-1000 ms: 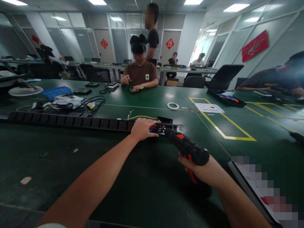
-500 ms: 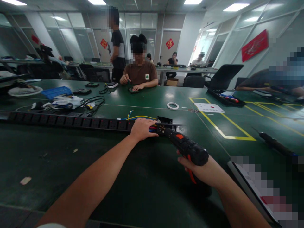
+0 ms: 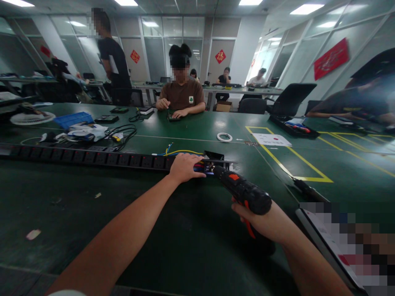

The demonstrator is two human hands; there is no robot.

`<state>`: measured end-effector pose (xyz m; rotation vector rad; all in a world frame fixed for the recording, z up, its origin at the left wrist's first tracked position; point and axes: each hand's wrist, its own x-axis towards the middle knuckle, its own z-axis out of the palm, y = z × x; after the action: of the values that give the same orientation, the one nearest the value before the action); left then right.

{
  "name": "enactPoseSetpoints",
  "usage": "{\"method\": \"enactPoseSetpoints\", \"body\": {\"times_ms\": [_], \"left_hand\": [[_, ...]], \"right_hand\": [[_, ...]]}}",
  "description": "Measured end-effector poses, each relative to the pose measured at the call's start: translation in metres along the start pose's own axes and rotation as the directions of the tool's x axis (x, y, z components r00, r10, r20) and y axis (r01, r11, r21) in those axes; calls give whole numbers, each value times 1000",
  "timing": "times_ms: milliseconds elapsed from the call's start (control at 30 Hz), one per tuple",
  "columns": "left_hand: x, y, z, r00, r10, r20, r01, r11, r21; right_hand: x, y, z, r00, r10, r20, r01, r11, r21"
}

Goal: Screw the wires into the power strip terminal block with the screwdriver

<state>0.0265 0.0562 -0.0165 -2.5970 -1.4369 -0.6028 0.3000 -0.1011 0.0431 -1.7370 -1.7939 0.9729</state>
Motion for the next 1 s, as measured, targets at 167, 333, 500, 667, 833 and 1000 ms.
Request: {"method": "enactPoseSetpoints", "body": {"times_ms": [167,333,500,667,833,1000], "left_hand": [[0,-1,2,1000,4,-11,-4,1000,-6],[0,-2,4,1000,3,-9,-3,1000,-11],[0,-3,4,1000,10,-16,-10,1000,0],[0,-2,4,1000,8,-17,-8,1000,-1],[0,-2,3,1000,3,-13,-3,1000,-5],[-1,-1,1,1000,0,-9,0,1000,-9]], "right_hand": [[1,-3,0,1000,5,13,-5,1000,-27],[1,2,0,1000,-7,12,7,1000,-10],[1,5,0,1000,12,23,-13,1000,18],[1,1,0,1000,7,11,-7,1000,26],[-1,-1,0,1000,12,-2,-12,999,42],[-1,0,1,1000,9,0,-9,999,42]]}}
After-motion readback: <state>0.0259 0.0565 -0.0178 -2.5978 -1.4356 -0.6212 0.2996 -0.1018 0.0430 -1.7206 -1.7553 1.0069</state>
